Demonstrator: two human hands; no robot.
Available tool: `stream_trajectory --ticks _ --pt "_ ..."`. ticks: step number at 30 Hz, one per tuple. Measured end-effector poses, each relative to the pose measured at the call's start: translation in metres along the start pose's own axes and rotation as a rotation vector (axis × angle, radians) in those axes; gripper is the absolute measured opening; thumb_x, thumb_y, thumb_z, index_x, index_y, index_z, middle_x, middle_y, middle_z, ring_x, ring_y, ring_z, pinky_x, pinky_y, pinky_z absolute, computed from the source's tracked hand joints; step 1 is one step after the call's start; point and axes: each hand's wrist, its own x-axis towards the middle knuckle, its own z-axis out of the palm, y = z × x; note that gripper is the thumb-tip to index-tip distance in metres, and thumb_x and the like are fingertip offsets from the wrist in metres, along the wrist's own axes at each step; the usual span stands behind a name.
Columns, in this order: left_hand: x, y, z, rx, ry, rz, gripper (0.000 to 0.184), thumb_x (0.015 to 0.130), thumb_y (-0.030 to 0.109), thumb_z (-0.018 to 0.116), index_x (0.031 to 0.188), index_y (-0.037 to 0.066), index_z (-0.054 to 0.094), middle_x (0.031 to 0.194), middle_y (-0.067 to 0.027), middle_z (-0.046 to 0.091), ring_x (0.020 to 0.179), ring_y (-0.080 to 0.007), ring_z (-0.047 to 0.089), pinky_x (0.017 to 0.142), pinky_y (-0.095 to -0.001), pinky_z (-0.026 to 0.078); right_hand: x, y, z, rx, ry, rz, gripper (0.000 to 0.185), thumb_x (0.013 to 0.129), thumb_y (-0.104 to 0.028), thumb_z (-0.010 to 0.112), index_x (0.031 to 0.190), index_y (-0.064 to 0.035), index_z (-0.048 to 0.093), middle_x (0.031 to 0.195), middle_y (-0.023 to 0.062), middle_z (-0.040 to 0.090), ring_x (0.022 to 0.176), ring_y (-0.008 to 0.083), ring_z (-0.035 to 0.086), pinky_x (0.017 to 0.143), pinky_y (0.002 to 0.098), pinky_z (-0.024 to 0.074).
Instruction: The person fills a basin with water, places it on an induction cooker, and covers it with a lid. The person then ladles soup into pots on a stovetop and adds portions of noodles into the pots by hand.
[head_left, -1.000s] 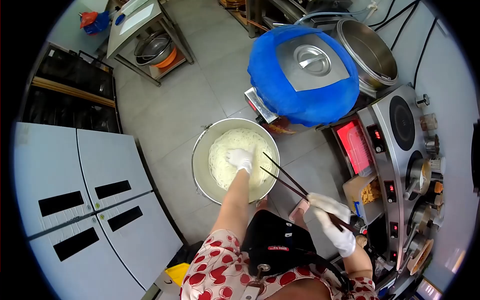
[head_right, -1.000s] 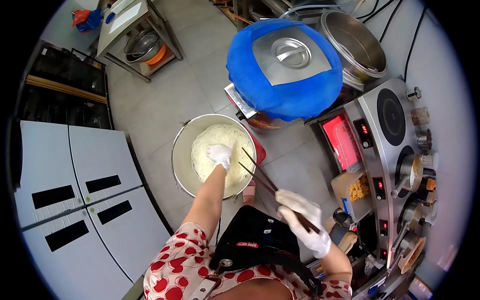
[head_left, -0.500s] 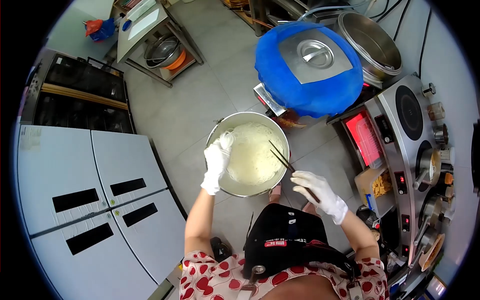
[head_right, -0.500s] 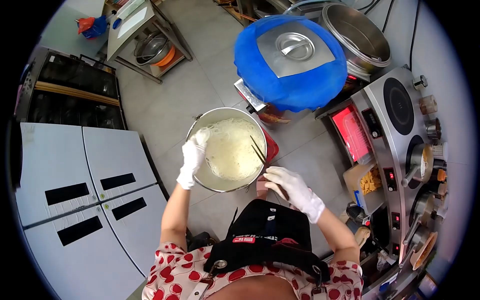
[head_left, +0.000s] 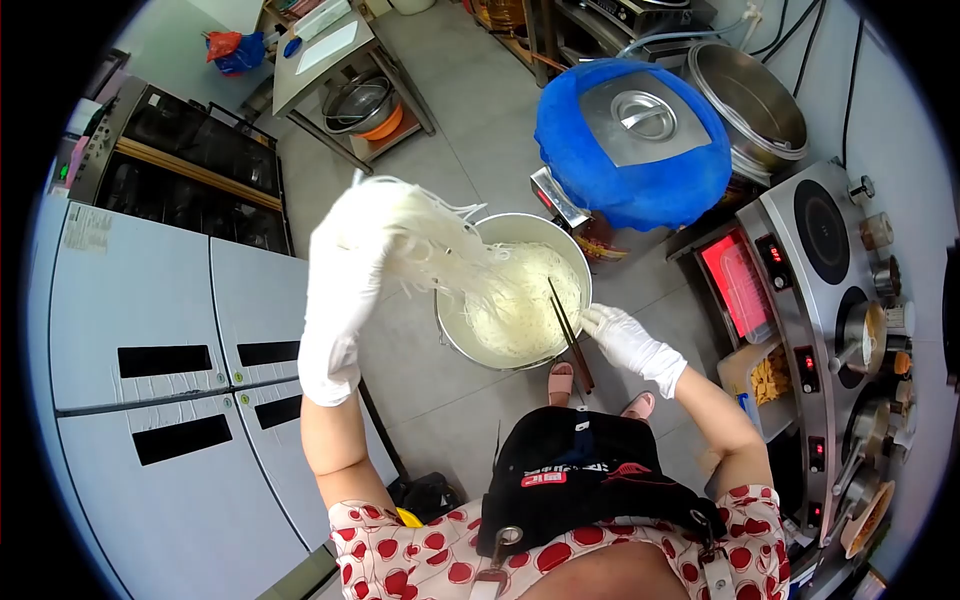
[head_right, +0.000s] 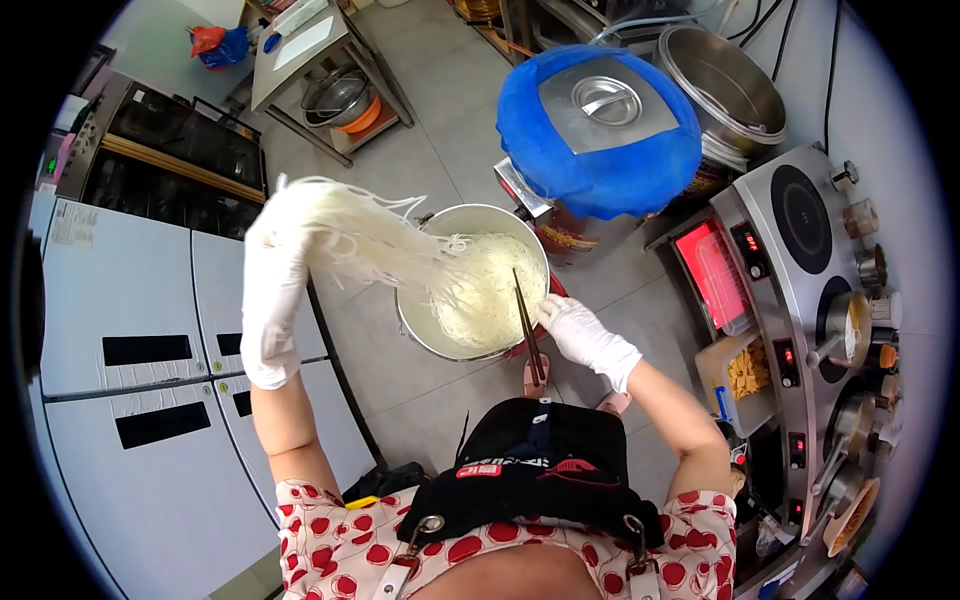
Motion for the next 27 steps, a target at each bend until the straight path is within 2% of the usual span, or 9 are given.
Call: stream_trajectory --ticks 2,5,9,13,17,20,22,24,27 --pt "0.002 0.019 -0.006 0.157 0.067 0.216 0.025 0.079 0.010 0.063 0.102 0.001 0.063 0.095 -0.0050 0.065 0.087 -0.0097 0.059 0.083 -0.0246 0.046 0.009 -0.004 -0.034 0.120 -0.017 0.094 0.050 0.073 -0.014 0.067 0.117 0.0009 0.050 0.118 0.0165 0.051 0.117 0.0318 0.045 0.099 0.0386 0.0362" --pt "-0.001 0.060 -0.012 0.160 0.157 0.219 0.026 0.079 0.010 0.062 0.102 0.000 0.063 0.091 -0.0042 0.065 0.082 -0.0105 0.059 0.077 -0.0241 0.045 0.039 -0.021 -0.081 0.494 0.222 0.210 0.088 0.063 -0.017 0.078 0.135 0.0016 0.032 0.134 0.0217 0.038 0.127 0.0349 0.034 0.106 0.0381 0.0296" --pt "0.006 0.092 -0.029 0.112 0.163 0.300 0.028 0.082 0.015 0.063 0.104 -0.002 0.063 0.096 -0.0061 0.065 0.089 -0.0114 0.058 0.083 -0.0251 0.043 0.096 -0.043 -0.109 0.688 0.411 0.077 0.125 0.051 -0.022 0.085 0.142 0.0006 0.004 0.146 0.0222 0.019 0.137 0.0316 0.017 0.112 0.0372 0.0157" --pt "0.002 0.109 -0.021 0.117 0.096 0.369 0.026 0.080 0.010 0.057 0.102 -0.004 0.063 0.089 -0.0058 0.066 0.080 -0.0107 0.059 0.077 -0.0246 0.045 0.139 -0.071 -0.103 0.826 0.477 -0.062 0.130 0.049 -0.027 0.086 0.142 0.0014 0.000 0.146 0.0214 0.020 0.137 0.0320 0.016 0.112 0.0376 0.0149" --pt "-0.004 0.076 0.006 0.287 -0.040 0.215 0.026 0.079 0.008 0.055 0.100 -0.002 0.065 0.086 -0.0071 0.067 0.073 -0.0097 0.060 0.067 -0.0240 0.048 0.124 -0.053 -0.094 0.599 0.337 0.143 0.121 0.048 -0.025 0.086 0.141 0.0043 0.013 0.143 0.0217 0.026 0.135 0.0318 0.021 0.111 0.0363 0.0173" --pt "-0.004 -0.009 0.026 0.870 -0.072 0.367 0.018 0.079 0.018 0.061 0.092 0.007 0.066 0.073 -0.0189 0.063 0.071 -0.0318 0.063 0.067 -0.0372 0.051 0.076 -0.017 -0.082 0.807 0.307 0.321 0.100 0.057 -0.013 0.078 0.140 0.0024 0.023 0.136 0.0201 0.037 0.131 0.0280 0.030 0.108 0.0349 0.0230" --pt "-0.007 -0.039 0.044 0.895 -0.027 0.515 0.018 0.082 0.024 0.059 0.085 0.008 0.064 0.063 -0.0145 0.061 0.061 -0.0312 0.060 0.062 -0.0400 0.048 0.054 -0.008 -0.091 1.012 0.324 0.432 0.093 0.064 -0.009 0.074 0.142 -0.0026 0.022 0.133 0.0172 0.044 0.127 0.0245 0.038 0.108 0.0339 0.0252" --pt "-0.005 -0.047 0.046 0.970 -0.128 0.324 0.022 0.080 0.019 0.061 0.100 0.009 0.065 0.079 -0.0154 0.065 0.074 -0.0323 0.062 0.069 -0.0375 0.049 0.046 0.001 -0.088 0.886 0.345 0.443 0.095 0.064 -0.010 0.074 0.142 -0.0029 0.021 0.134 0.0170 0.043 0.127 0.0249 0.037 0.108 0.0338 0.0246" --pt "0.001 -0.032 0.043 0.842 0.000 0.488 0.019 0.083 0.025 0.059 0.087 0.007 0.063 0.063 -0.0134 0.060 0.062 -0.0319 0.059 0.060 -0.0406 0.047 0.045 -0.009 -0.094 0.851 0.308 0.418 0.099 0.062 -0.011 0.076 0.143 -0.0030 0.018 0.138 0.0178 0.037 0.130 0.0257 0.033 0.109 0.0339 0.0227"
